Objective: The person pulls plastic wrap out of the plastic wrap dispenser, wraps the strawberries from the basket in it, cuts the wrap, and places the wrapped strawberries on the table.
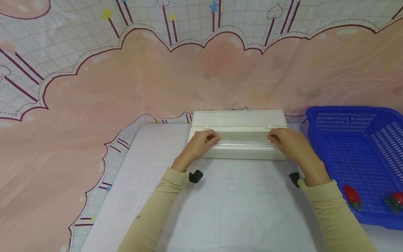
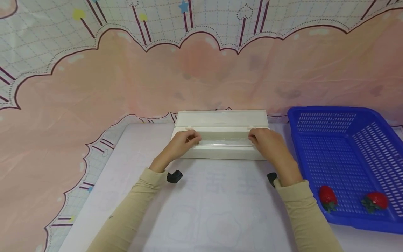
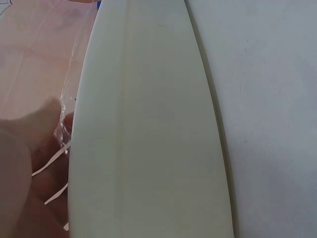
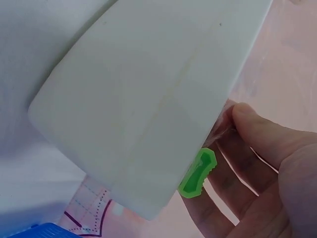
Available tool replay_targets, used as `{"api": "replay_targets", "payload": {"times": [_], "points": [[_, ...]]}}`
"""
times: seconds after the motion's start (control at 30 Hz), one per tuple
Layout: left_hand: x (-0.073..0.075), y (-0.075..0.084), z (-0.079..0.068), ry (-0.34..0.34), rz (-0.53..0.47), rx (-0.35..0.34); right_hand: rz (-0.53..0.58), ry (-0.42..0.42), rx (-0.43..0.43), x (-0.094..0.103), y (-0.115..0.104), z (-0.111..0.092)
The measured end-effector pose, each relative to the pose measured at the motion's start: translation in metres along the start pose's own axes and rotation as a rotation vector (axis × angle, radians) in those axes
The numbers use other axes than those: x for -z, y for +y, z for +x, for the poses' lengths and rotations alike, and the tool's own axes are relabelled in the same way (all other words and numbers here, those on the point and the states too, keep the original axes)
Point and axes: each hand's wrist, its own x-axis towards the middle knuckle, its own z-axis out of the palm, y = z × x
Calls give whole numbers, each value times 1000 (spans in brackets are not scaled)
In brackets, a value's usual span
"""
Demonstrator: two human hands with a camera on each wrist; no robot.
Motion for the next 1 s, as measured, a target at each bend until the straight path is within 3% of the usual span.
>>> {"api": "replay_targets", "payload": {"times": [0.13, 0.27, 0.5, 1.0], "points": [[2, 0, -2, -44, -40, -45, 4, 6, 2, 0, 1, 0], [4, 0, -2, -31, -39, -51, 14, 17, 3, 1, 0, 0], [3, -2, -1, 39, 21, -39, 20, 23, -3, 0, 1, 1], [5, 3, -7, 240, 287, 23, 20, 46, -5, -1, 2, 1]]}}
